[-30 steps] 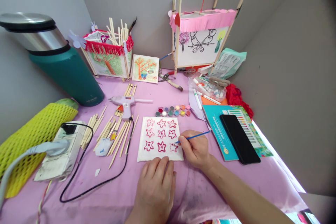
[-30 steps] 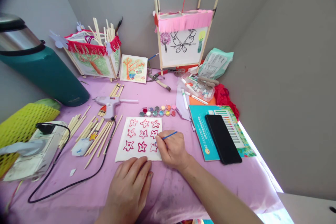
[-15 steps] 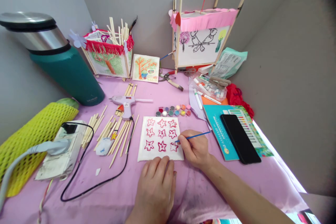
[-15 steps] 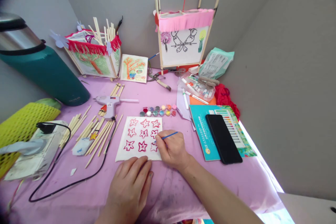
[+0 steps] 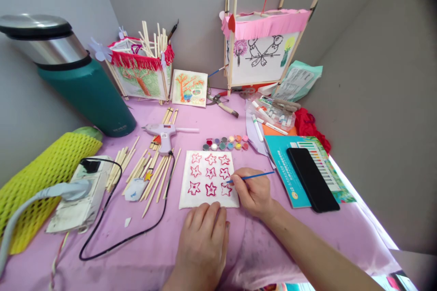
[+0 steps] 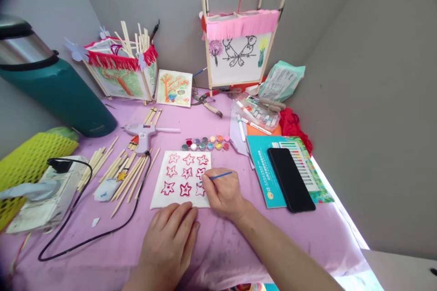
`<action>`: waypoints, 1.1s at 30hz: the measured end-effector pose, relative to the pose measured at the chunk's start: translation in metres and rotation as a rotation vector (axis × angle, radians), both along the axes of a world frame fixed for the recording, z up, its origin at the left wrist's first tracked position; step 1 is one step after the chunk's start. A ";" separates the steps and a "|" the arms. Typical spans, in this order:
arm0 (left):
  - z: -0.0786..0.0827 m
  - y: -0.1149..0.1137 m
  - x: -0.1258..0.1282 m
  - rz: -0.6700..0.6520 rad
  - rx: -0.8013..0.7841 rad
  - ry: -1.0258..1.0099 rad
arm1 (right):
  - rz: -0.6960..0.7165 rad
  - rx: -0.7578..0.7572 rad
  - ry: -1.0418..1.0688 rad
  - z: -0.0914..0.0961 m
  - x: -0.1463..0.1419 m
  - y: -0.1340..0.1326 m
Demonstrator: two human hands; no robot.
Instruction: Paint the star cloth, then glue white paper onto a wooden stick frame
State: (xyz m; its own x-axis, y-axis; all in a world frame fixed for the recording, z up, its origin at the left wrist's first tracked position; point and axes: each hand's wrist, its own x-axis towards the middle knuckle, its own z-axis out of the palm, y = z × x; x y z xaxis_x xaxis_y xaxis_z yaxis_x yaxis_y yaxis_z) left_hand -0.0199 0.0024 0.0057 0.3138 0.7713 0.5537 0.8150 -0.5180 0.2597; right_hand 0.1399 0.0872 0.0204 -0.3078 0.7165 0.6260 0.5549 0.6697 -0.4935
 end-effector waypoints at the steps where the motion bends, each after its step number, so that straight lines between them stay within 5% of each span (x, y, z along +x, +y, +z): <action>1: 0.000 0.000 0.000 -0.002 0.000 0.002 | 0.001 -0.001 -0.001 0.000 0.000 0.000; 33: -0.001 0.000 0.000 -0.004 -0.003 0.001 | 0.064 0.011 0.017 0.002 0.001 0.000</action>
